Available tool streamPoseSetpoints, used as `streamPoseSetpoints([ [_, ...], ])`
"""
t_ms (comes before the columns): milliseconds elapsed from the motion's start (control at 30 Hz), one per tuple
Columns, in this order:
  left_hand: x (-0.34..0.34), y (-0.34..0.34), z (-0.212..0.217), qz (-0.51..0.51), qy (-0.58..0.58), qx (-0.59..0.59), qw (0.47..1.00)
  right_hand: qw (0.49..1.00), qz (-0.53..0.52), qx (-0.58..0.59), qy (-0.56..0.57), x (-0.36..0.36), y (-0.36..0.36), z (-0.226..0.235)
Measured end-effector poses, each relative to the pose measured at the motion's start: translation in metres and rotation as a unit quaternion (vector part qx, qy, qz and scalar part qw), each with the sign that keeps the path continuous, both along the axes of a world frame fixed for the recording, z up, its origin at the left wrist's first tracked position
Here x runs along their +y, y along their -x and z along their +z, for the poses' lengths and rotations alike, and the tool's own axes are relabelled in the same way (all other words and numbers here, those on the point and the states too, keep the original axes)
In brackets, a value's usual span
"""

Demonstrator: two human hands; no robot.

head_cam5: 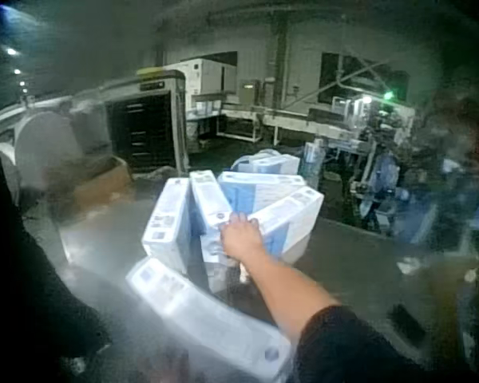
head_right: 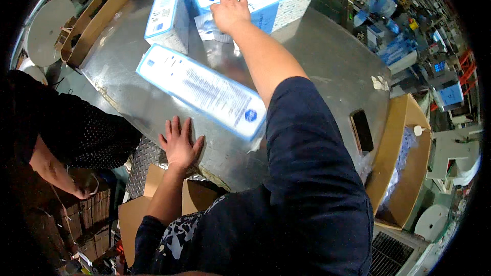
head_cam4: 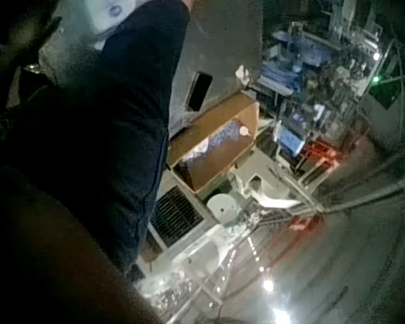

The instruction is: The person picks up boxes from a roller conveyor, places several rectangular items into them from a metal table, and then closes the box flaps.

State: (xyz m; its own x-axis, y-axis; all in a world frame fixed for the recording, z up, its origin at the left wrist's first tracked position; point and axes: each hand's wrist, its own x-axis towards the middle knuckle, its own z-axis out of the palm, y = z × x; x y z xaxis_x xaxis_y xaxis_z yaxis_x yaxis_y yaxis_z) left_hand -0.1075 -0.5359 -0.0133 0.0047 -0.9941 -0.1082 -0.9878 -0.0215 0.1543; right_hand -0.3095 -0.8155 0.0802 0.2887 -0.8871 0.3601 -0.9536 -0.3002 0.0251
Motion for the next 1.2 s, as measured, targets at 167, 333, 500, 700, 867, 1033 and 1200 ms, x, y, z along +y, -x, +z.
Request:
streamPoseSetpoints([
  [167,-0.001,0.003,0.000,-0.009,-0.010,-0.010,1.000,0.995,0.085,0.030,-0.033,0.089,0.053,0.008],
  [333,0.003,0.004,0.001,0.011,-0.016,-0.023,1.000,0.963,0.194,-0.009,-0.187,0.169,0.134,0.036],
  [500,0.005,0.005,-0.002,-0.007,0.040,-0.009,0.999,0.986,-0.106,-0.059,-0.118,0.122,0.132,0.033],
  [700,-0.002,-0.007,-0.009,-0.016,0.015,-0.007,1.000,0.965,-0.091,-0.073,-0.235,0.078,0.085,0.033],
  [867,-0.022,-0.014,-0.013,0.010,-0.075,0.762,0.643,0.980,0.058,-0.005,-0.191,0.124,0.057,0.034],
  [1033,0.080,0.034,0.045,0.116,-0.195,0.721,0.655,0.952,0.178,-0.050,-0.244,0.252,0.119,0.041],
  [1200,0.128,0.069,0.056,0.018,-0.258,0.707,0.659,0.606,-0.043,-0.588,-0.534,0.303,0.206,-0.029],
])
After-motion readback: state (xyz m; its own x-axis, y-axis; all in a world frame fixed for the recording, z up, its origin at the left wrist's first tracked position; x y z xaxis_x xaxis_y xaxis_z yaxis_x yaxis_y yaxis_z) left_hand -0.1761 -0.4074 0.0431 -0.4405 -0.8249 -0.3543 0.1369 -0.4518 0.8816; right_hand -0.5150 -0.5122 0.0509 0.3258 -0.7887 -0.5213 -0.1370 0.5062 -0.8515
